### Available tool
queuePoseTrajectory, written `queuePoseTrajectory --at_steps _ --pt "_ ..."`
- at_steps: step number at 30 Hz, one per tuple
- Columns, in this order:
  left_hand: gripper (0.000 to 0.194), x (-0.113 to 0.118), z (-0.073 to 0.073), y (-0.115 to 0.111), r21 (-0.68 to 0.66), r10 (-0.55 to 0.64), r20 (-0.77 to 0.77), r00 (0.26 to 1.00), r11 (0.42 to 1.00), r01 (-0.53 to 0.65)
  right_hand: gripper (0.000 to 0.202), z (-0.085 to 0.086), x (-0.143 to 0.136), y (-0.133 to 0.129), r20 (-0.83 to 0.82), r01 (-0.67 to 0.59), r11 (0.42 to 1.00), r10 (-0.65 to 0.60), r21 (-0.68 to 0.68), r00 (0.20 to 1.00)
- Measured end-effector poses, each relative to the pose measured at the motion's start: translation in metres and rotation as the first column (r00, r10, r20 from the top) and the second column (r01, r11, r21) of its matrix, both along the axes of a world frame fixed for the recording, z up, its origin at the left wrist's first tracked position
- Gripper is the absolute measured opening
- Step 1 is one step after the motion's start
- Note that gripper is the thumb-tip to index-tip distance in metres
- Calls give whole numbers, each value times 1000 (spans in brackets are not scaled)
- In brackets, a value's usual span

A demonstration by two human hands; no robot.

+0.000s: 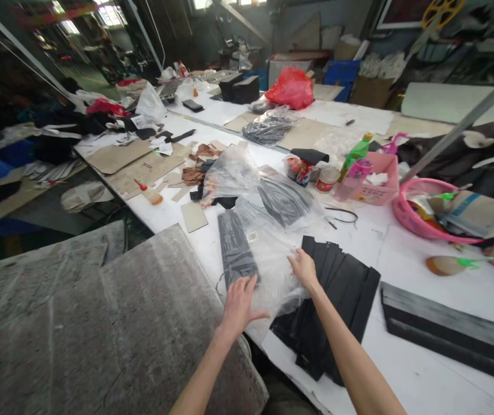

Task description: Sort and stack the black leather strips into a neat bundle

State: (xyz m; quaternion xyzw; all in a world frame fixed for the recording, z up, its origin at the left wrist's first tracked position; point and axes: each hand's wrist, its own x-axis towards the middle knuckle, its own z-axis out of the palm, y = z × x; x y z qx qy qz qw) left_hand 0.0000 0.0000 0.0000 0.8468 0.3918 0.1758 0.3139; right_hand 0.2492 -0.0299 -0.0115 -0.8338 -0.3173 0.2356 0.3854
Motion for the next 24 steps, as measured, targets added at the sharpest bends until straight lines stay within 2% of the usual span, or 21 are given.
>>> queuePoseTrajectory --at_steps 2,4,6,7,9,11,12,13,14,15,17,18,20,21,24 --pt "46 -1 0 -7 -60 -1 -32 999 998 -1 26 4 12 7 3 5 1000 -6 11 1000" --pt "19 -6 -3 -4 -132 72 6 997 989 -71 28 10 25 7 11 19 1000 -19 18 1000" --pt "17 -15 -6 6 -206 243 97 965 954 -219 30 17 35 -7 22 37 999 -38 34 999" --pt "16 -21 -7 11 -238 372 145 917 913 -332 32 20 39 -21 30 52 998 -53 44 998" --pt "18 -34 -10 16 -303 611 218 761 784 -542 38 24 43 -61 49 99 993 -102 61 994" --pt "31 -47 -11 7 -374 727 271 631 684 -626 43 21 43 -114 67 179 982 -183 64 981" --pt "38 -52 -11 -4 -405 750 267 605 657 -636 46 16 42 -142 69 243 967 -248 74 966" --pt "42 -55 -10 -18 -428 753 221 620 646 -632 49 10 39 -170 54 304 950 -308 63 950" --pt "43 -56 -9 -35 -440 730 143 668 652 -618 51 2 37 -195 18 354 934 -355 44 935" --pt "40 -54 -7 -53 -441 667 53 743 683 -582 55 -6 33 -218 -37 407 913 -406 17 913" --pt "30 -41 -3 -86 -495 391 -31 920 793 -354 63 -22 26 -251 -240 508 860 -505 -52 829" --pt "26 -31 -1 -98 -524 250 -13 968 823 -220 67 -28 22 -260 -331 544 835 -539 -86 775" --pt "22 -5 -1 -113 -507 90 48 995 860 -53 72 -36 17 -265 -441 586 800 -576 -129 688" --pt "22 9 -2 -115 -477 74 67 995 879 -34 73 -39 15 -262 -457 596 791 -585 -138 670" --pt "29 49 -12 -106 -404 134 85 987 910 -89 73 -44 14 -246 -445 609 782 -596 -131 669"
